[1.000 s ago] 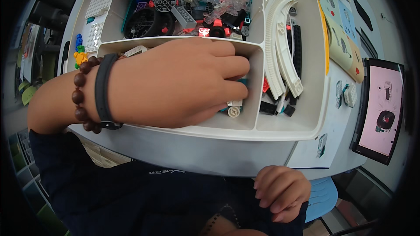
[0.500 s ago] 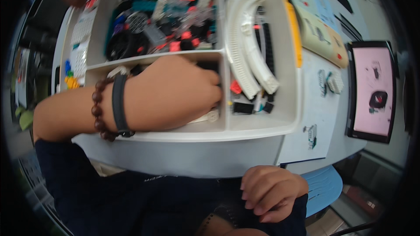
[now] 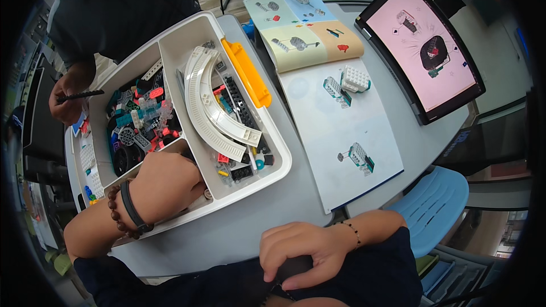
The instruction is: The person assembles a small LEGO model using pieces from a compartmentalized tray. They pick various colored bricks, connect them to a base plate, and occasionally refer to a printed instruction sheet and a tablet displaying assembly steps. The person places completed subassemblies back into the tray and continues building.
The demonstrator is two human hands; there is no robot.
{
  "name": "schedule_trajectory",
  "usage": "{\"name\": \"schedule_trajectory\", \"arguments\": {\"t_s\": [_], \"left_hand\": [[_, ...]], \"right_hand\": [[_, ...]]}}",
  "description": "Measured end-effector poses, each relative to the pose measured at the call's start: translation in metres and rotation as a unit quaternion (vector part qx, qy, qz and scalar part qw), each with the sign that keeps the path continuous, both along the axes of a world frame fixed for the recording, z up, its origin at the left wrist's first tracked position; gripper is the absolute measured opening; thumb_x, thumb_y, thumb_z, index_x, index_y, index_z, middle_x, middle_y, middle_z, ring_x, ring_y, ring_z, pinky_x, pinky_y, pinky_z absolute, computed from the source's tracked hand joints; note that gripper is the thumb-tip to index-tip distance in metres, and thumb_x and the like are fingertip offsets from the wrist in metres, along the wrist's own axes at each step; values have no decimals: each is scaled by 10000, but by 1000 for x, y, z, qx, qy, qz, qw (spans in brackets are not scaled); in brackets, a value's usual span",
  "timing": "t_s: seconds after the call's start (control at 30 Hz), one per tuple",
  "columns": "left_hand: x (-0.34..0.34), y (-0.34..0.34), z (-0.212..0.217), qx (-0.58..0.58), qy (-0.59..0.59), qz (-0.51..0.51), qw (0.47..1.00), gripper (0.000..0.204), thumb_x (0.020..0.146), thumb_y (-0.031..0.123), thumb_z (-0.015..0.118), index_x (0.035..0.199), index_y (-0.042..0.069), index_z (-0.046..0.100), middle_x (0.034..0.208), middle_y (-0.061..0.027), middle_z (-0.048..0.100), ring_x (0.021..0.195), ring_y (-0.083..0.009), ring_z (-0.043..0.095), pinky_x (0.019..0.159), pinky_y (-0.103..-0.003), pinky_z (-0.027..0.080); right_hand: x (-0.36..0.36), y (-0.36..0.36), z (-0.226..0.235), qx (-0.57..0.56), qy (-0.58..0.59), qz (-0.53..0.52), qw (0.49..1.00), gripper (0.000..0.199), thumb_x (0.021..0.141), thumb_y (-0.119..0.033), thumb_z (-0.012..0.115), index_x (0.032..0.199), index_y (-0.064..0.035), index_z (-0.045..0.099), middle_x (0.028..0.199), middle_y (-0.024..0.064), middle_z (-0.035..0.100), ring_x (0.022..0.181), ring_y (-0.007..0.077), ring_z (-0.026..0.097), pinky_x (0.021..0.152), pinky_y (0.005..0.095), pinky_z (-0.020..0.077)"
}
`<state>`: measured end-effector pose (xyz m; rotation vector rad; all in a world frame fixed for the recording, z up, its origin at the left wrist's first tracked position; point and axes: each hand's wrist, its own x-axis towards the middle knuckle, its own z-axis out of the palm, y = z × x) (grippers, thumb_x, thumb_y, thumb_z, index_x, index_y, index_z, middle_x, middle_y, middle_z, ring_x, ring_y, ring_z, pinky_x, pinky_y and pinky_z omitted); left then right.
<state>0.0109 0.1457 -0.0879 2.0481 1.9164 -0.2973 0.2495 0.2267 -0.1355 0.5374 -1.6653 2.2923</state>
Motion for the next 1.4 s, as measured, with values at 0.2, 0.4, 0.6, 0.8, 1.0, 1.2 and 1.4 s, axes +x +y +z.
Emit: {"name": "schedule_trajectory", "arguments": {"t_s": [0.2, 0.4, 0.6, 0.8, 1.0, 1.2, 1.4], "left_hand": [[1, -1, -1, -5, 5, 11, 1000, 141, 723, 235, 650, 721, 105, 704, 595, -96, 612, 561, -267, 618, 555, -374, 507], [5, -1, -2, 9, 5, 4, 1000, 133, 711, 209, 641, 689, 86, 690, 599, -102, 615, 580, -275, 623, 551, -375, 505], [9, -3, -2, -13, 55, -52, 997, 121, 718, 155, 610, 740, 58, 678, 672, -94, 635, 603, -258, 637, 542, -360, 507], [1, -8, -11, 38, 75, -114, 990, 132, 715, 146, 611, 770, 40, 667, 728, -71, 641, 607, -226, 639, 528, -336, 505], [-2, -14, -4, 142, 6, -62, 988, 121, 680, 126, 659, 778, 67, 622, 712, -52, 598, 569, -224, 604, 513, -330, 490], [-12, -35, 21, 329, -314, 201, 868, 104, 779, 102, 610, 840, 51, 543, 723, 2, 488, 587, -71, 453, 540, -203, 366], [17, 34, 40, 305, -592, 149, 731, 172, 898, 194, 556, 974, 41, 539, 867, 27, 505, 763, -40, 456, 689, -180, 357]], "right_hand": [[3, -3, -1, -9, -19, 17, 1000, 164, 821, -65, 621, 964, 7, 586, 914, 110, 586, 839, 256, 551, 727, 337, 443], [4, -3, 0, -13, -28, 30, 999, 161, 832, -77, 613, 968, 3, 583, 917, 107, 584, 850, 252, 550, 736, 330, 444], [4, -2, 0, -7, -27, 33, 999, 157, 832, -80, 612, 961, 3, 582, 921, 106, 589, 845, 250, 551, 736, 327, 445], [4, -2, -2, 10, -44, 28, 999, 166, 827, -87, 619, 965, -1, 585, 910, 102, 591, 841, 238, 554, 735, 320, 445], [3, 3, 4, 5, -52, 13, 999, 180, 821, -97, 636, 968, -5, 587, 910, 94, 592, 819, 202, 565, 754, 302, 453], [4, 16, 2, -19, -73, -55, 996, 191, 820, -105, 637, 973, -5, 579, 916, 94, 586, 846, 184, 569, 770, 295, 454], [-17, 47, 20, -155, -144, -202, 956, 294, 897, -186, 546, 1125, -1, 546, 896, 56, 605, 756, 102, 574, 715, 240, 478]]}}
